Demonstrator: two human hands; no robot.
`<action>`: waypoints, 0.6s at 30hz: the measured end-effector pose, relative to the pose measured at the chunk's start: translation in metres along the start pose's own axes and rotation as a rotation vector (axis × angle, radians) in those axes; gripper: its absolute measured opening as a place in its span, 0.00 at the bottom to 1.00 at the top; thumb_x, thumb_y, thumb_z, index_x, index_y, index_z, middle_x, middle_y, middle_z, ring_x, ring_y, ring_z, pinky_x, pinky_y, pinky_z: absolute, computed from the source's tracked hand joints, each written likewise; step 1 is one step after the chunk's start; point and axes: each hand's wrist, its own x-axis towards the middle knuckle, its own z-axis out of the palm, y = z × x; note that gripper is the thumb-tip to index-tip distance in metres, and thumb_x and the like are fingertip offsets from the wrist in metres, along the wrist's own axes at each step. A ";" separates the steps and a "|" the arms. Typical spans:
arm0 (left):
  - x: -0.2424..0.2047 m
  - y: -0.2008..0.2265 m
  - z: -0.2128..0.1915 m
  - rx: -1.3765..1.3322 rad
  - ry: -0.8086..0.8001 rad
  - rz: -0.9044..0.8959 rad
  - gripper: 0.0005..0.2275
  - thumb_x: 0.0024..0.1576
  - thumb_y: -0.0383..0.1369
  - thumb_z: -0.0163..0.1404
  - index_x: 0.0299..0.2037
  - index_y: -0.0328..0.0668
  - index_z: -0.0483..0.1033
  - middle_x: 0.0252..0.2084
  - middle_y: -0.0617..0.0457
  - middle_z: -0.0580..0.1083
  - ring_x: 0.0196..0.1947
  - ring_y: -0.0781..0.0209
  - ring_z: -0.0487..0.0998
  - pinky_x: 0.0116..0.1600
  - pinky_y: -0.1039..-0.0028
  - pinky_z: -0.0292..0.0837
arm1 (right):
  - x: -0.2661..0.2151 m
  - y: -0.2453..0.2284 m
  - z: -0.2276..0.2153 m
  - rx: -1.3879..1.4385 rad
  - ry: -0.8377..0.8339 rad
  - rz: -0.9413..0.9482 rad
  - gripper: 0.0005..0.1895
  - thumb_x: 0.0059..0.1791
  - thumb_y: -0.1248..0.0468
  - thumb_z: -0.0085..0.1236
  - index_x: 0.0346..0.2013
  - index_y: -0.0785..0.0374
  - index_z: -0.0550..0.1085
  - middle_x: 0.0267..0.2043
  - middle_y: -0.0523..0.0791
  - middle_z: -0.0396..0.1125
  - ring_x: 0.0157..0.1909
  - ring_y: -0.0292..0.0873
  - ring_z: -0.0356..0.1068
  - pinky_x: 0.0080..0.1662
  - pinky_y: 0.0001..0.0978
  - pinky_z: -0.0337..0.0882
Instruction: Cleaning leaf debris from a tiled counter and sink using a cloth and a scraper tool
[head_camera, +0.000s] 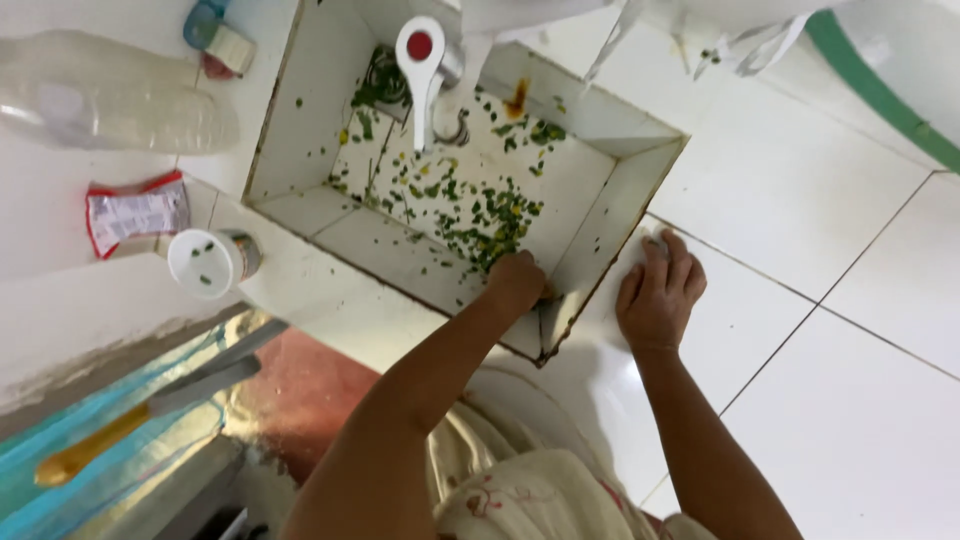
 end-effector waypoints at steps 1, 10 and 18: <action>0.007 -0.011 -0.002 -0.038 0.117 -0.007 0.06 0.49 0.25 0.56 0.35 0.34 0.83 0.35 0.38 0.75 0.34 0.40 0.81 0.31 0.47 0.80 | 0.005 -0.001 0.000 0.004 -0.005 -0.004 0.15 0.54 0.62 0.45 0.55 0.59 0.70 0.62 0.48 0.62 0.64 0.52 0.62 0.62 0.45 0.61; 0.057 0.007 0.083 -0.179 -0.002 -0.246 0.10 0.58 0.37 0.46 0.40 0.45 0.81 0.40 0.46 0.74 0.43 0.43 0.77 0.33 0.55 0.77 | -0.003 0.000 0.001 -0.012 -0.009 0.021 0.15 0.53 0.62 0.47 0.55 0.57 0.70 0.63 0.47 0.60 0.63 0.51 0.60 0.62 0.44 0.60; 0.013 0.008 -0.049 0.474 -0.018 0.043 0.06 0.49 0.31 0.57 0.34 0.44 0.80 0.40 0.42 0.72 0.38 0.45 0.71 0.27 0.59 0.66 | -0.007 -0.001 -0.001 0.003 -0.058 0.068 0.16 0.53 0.62 0.46 0.56 0.56 0.68 0.64 0.45 0.58 0.62 0.53 0.56 0.60 0.44 0.60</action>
